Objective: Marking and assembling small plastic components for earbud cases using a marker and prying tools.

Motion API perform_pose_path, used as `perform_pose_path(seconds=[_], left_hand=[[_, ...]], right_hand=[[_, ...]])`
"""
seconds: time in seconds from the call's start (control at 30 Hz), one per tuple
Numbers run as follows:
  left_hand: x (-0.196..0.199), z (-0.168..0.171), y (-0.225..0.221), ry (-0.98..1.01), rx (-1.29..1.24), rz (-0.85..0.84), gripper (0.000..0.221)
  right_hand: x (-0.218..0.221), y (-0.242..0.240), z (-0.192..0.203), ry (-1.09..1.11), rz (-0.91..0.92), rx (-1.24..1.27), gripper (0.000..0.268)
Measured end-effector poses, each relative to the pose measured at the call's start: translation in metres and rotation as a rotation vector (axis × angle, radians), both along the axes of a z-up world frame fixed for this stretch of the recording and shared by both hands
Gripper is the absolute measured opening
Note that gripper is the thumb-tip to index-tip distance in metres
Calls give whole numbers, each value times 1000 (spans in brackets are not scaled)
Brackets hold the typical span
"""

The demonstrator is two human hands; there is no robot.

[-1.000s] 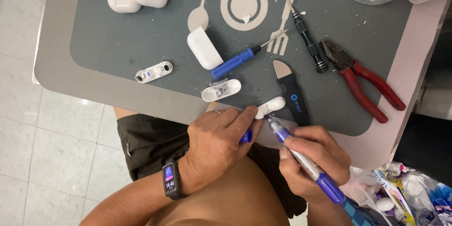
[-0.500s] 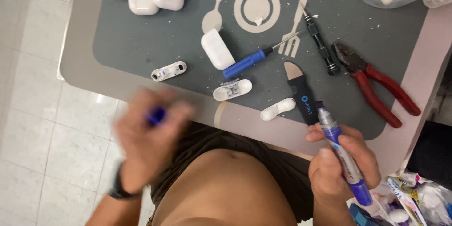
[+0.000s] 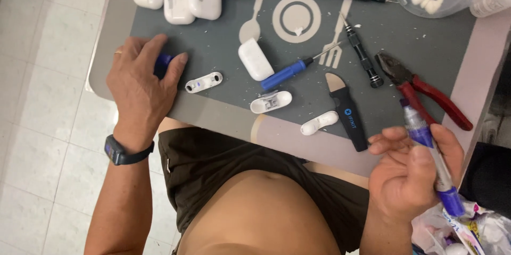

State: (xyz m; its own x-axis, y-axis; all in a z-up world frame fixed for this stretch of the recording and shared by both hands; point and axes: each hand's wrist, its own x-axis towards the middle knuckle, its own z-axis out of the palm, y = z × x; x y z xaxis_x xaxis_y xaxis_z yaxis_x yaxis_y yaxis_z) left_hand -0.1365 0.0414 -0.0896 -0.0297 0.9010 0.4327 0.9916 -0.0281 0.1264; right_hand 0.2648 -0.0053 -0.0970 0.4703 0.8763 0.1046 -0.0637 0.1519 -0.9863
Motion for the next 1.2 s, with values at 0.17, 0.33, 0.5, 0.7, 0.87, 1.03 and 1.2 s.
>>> perform_pose_path(seconds=[0.17,0.33,0.5,0.7,0.87,1.03,1.2], left_hand=[[8,8,-4,-160,137,-58,29],[42,13,-51,-165,302,-101,21],[113,24,-55,-362,94,-319,32],[128,4,-42,-306,26,-279,38],[126,-1,-39,-344,106,-429,26],[127,4,-35,-335,88,-435,20],[127,5,-32,-359,85,-437,19]], right_hand=[[-2,3,-6,-51,106,100,31],[-10,4,-10,-106,116,150,24],[-20,11,-2,-8,357,160,24],[-35,28,28,-807,346,30,27],[-46,37,29,-817,455,87,18],[-51,40,28,-906,494,185,15],[-56,41,28,-973,488,245,16]])
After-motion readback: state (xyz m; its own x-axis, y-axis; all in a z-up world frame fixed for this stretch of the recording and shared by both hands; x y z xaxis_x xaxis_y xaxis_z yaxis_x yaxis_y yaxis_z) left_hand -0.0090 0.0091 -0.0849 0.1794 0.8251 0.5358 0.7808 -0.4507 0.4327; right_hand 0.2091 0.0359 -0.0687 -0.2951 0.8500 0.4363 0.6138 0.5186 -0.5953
